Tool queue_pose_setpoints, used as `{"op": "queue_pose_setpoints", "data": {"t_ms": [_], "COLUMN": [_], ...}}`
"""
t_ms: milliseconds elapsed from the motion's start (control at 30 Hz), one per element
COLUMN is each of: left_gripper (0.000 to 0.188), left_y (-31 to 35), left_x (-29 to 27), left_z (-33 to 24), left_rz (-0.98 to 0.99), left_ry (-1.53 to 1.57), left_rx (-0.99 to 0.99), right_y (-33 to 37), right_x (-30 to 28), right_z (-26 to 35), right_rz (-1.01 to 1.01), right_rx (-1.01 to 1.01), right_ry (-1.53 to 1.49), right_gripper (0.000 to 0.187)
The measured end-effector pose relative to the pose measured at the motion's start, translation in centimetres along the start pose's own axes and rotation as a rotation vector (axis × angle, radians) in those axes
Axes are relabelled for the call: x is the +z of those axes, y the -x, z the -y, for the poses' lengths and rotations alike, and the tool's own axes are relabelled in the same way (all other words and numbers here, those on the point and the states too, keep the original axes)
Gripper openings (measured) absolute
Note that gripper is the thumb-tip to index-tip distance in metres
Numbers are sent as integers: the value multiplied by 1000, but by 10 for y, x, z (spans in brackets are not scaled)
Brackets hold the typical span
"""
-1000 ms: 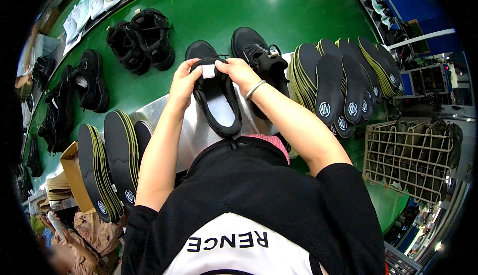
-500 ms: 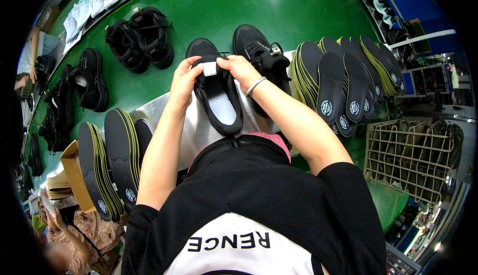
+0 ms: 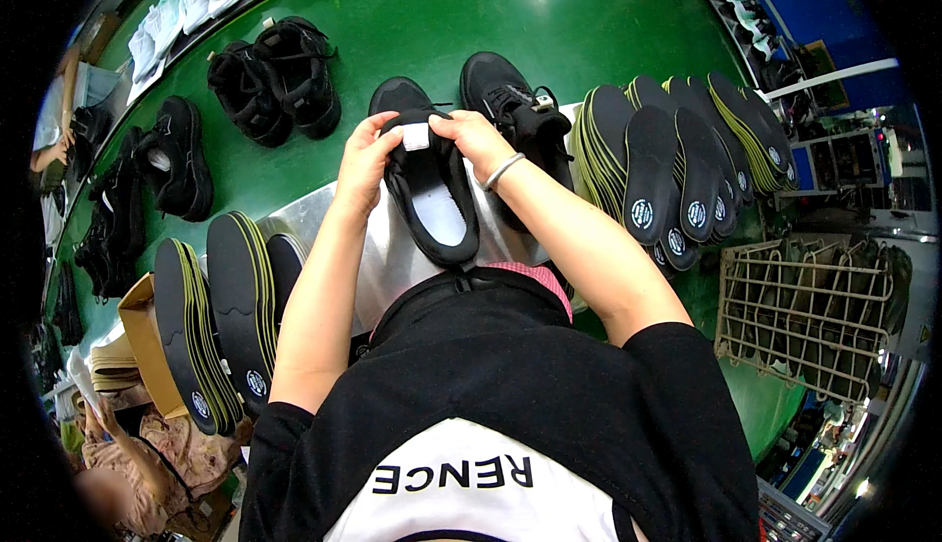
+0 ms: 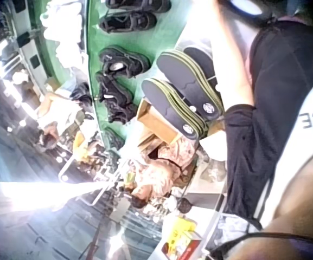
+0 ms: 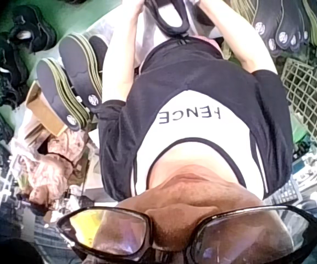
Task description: The person picks up several black shoe insoles and inserts them one by one into matching black shoes on an assembly line.
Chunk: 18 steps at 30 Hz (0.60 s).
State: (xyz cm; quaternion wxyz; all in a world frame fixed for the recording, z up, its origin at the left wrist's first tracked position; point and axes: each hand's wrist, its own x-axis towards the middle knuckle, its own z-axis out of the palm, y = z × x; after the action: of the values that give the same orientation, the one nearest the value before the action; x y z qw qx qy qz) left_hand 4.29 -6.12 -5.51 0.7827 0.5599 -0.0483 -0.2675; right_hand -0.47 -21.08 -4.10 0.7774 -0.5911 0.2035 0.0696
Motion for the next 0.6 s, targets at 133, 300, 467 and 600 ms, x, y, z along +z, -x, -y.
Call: {"op": "queue_pose_setpoints", "data": {"t_ms": [133,300,467,600], "left_gripper": [35,36,32,36], "left_y": [2,1,8,15], "left_x": [-1,2,-1,-2], "left_z": [0,0,8,5], "left_rz": [-12,14,-21,10], "left_ry": [-18,-118,-119,-94], "left_rx": [-3,60,181,127], "right_y": [0,2,45,104], "right_x": [0,-3,11,-24], "right_z": [-3,-7,4,33], "right_rz": [-16,-89,-194,-311], "right_rx": [-43,-170,-513,-673], "right_ry": [60,320,904,1201], "right_gripper": [20,33,40,43]}}
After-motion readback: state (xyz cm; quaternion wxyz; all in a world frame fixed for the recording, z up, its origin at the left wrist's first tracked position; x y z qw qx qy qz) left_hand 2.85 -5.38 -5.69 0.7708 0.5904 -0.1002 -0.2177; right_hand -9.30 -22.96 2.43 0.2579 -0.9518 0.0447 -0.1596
